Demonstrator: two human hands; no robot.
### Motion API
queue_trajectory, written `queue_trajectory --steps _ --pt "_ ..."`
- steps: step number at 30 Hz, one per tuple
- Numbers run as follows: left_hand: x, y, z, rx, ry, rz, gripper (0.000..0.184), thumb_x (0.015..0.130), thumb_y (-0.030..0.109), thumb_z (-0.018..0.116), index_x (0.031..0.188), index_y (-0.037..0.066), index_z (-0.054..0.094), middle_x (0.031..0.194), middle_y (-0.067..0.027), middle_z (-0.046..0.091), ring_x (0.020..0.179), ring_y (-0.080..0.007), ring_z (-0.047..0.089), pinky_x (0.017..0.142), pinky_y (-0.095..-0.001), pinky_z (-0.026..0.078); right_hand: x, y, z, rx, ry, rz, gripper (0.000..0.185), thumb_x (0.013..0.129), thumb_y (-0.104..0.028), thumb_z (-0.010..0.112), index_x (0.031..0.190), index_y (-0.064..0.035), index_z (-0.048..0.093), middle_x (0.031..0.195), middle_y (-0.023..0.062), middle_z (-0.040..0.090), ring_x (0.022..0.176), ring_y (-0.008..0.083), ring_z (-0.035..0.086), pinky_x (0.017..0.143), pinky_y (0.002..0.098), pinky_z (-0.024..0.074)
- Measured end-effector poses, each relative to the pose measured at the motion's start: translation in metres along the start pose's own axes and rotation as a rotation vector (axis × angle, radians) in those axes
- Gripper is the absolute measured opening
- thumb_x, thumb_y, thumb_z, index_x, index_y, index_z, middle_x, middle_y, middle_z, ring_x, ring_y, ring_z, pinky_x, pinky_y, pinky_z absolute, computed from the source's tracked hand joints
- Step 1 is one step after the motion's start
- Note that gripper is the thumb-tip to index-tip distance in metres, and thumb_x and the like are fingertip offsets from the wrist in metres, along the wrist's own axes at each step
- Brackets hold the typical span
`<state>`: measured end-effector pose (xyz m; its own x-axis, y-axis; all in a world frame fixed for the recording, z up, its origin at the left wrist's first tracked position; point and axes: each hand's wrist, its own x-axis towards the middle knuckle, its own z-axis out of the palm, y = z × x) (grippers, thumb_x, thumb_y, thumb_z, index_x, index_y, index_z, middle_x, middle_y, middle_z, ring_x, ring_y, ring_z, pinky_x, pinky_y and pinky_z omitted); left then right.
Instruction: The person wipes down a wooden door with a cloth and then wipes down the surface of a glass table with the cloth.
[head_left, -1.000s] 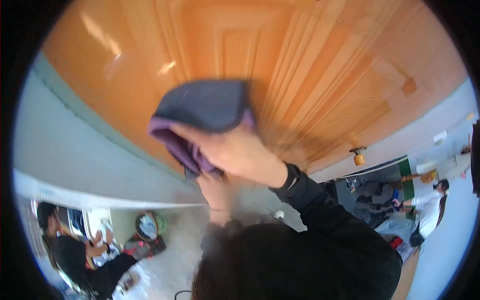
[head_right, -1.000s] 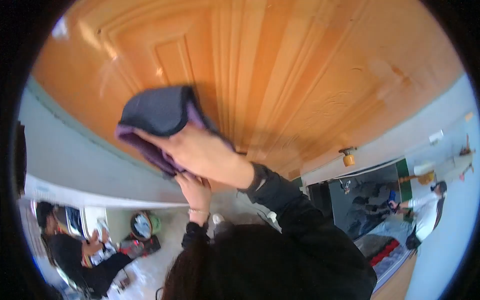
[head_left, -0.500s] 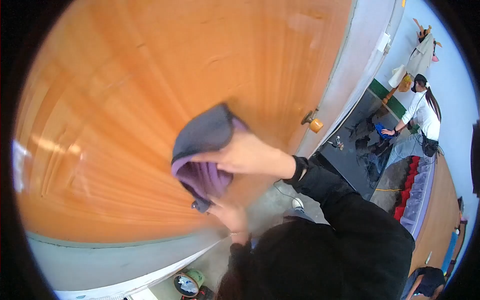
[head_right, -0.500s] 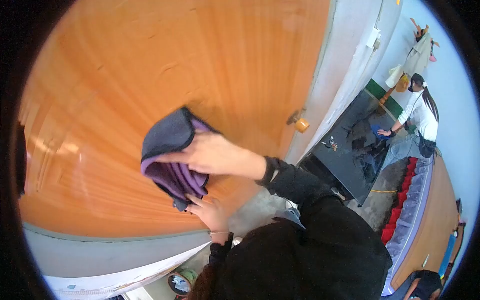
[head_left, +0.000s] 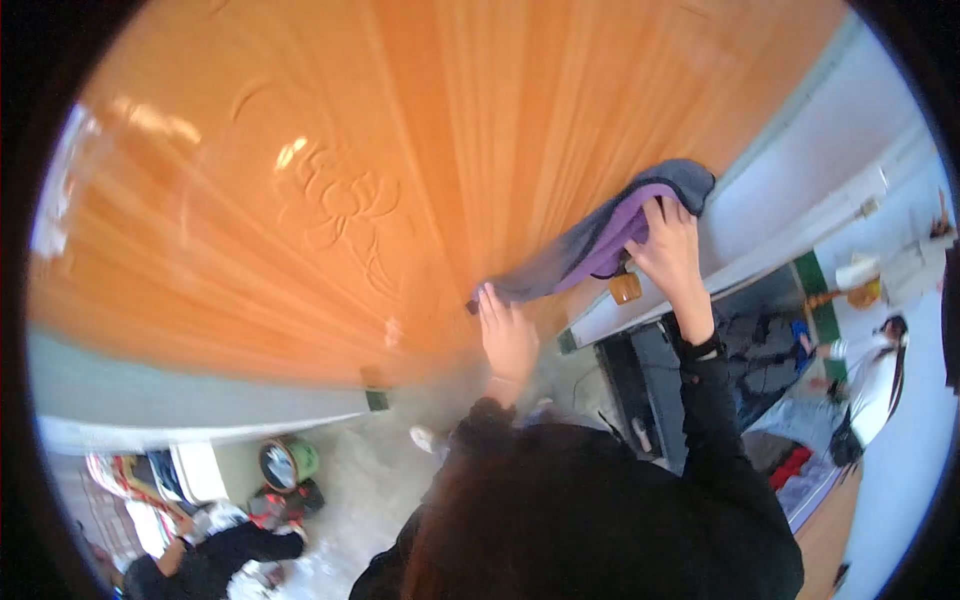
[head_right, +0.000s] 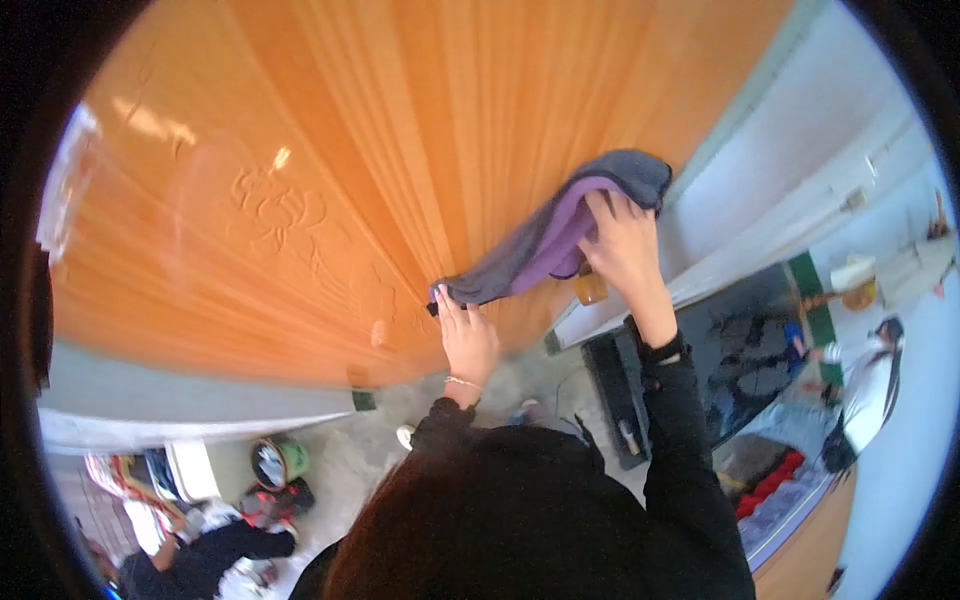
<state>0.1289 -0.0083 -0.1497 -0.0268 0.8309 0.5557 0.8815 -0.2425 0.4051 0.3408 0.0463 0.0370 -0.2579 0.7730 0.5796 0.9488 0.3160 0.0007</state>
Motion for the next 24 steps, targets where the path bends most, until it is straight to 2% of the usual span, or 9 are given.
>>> queue_trajectory --steps 2,6,10,14,15,17,19,22,24 --pt "0.003 -0.004 -0.016 -0.015 -0.061 -0.03 0.029 0.076 0.007 0.055 0.096 -0.013 0.057 0.14 -0.037 0.033 0.133 -0.0483 0.032 0.112 -0.0504 0.028 0.003 -0.005 -0.005 -0.005 -0.015 -0.012 0.056 0.064 -0.02 0.068 0.116 -0.0057 0.056 0.114 0.0165 0.055 0.111 0.0373 0.049 0.094 0.0464 0.0384" --pt "0.004 -0.027 -0.039 0.081 0.053 -0.161 0.033 0.076 0.008 0.053 0.096 -0.018 0.055 0.141 -0.0373 0.032 0.134 -0.0467 0.032 0.113 -0.0501 0.026 0.023 -0.047 -0.03 0.172 0.039 -0.206 0.057 0.068 -0.018 0.069 0.122 -0.0058 0.056 0.119 0.0189 0.055 0.112 0.0389 0.049 0.096 0.0466 0.0381" --pt "0.018 -0.076 -0.096 0.14 0.154 -0.304 0.037 0.076 0.01 0.054 0.096 -0.021 0.054 0.144 -0.0371 0.025 0.137 -0.0466 0.026 0.114 -0.0508 0.023 0.065 -0.133 -0.032 0.24 0.131 -0.306 0.038 0.081 -0.026 0.069 0.115 -0.01 0.063 0.102 0.0098 0.063 0.09 0.0309 0.063 0.076 0.0374 0.0514" --pt "0.048 -0.129 -0.187 0.025 0.321 -0.413 0.068 0.073 0.008 0.06 0.127 -0.025 0.033 0.149 -0.0337 0.019 0.14 -0.0455 0.019 0.115 -0.0514 0.018 0.094 -0.208 -0.031 0.249 0.27 -0.333 0.038 0.082 -0.027 0.069 0.117 -0.0144 0.063 0.102 0.0078 0.064 0.087 0.0272 0.065 0.07 0.0358 0.0544" --pt "0.059 -0.14 -0.212 0.031 0.331 -0.397 0.068 0.073 0.008 0.06 0.127 -0.025 0.033 0.149 -0.0337 0.019 0.14 -0.0455 0.019 0.115 -0.0514 0.018 0.1 -0.224 -0.031 0.294 0.267 -0.298 0.04 0.082 -0.027 0.069 0.119 -0.0143 0.062 0.104 0.0083 0.064 0.088 0.0282 0.065 0.071 0.0365 0.0542" --pt "0.081 -0.156 -0.262 0.027 0.479 -0.317 0.079 0.076 -0.005 0.056 0.145 -0.012 0.017 0.15 -0.0295 0.021 0.14 -0.04 0.021 0.116 -0.0419 0.016 0.115 -0.249 -0.033 0.372 0.361 -0.314 0.048 0.081 -0.028 0.07 0.125 -0.0142 0.058 0.109 0.0111 0.062 0.092 0.0313 0.064 0.075 0.0378 0.0537" --pt "0.105 -0.173 -0.308 -0.08 0.568 -0.2 0.084 0.078 0.007 0.06 0.145 -0.01 0.014 0.151 -0.0298 0.018 0.142 -0.0428 0.015 0.117 -0.0472 0.01 0.132 -0.276 -0.046 0.391 0.391 -0.276 0.051 0.08 -0.03 0.071 0.127 -0.0143 0.057 0.113 0.012 0.061 0.095 0.0317 0.063 0.078 0.0382 0.0529" --pt "0.134 -0.181 -0.359 -0.454 0.622 -0.103 0.076 0.084 0.012 0.056 0.146 -0.008 0.017 0.152 -0.0283 0.02 0.143 -0.0392 0.018 0.117 -0.0438 0.011 0.152 -0.308 -0.067 0.374 0.465 -0.213 0.056 0.078 -0.032 0.073 0.129 -0.0151 0.056 0.118 0.0126 0.059 0.1 0.0317 0.061 0.083 0.0393 0.0502" --pt "0.143 -0.174 -0.382 -0.432 0.604 -0.068 0.074 0.084 0.013 0.056 0.145 -0.009 0.019 0.151 -0.0283 0.022 0.142 -0.0399 0.019 0.116 -0.043 0.013 0.158 -0.313 -0.071 0.333 0.55 -0.172 0.058 0.078 -0.034 0.073 0.13 -0.0158 0.055 0.121 0.0123 0.057 0.104 0.0314 0.06 0.087 0.04 0.0483"
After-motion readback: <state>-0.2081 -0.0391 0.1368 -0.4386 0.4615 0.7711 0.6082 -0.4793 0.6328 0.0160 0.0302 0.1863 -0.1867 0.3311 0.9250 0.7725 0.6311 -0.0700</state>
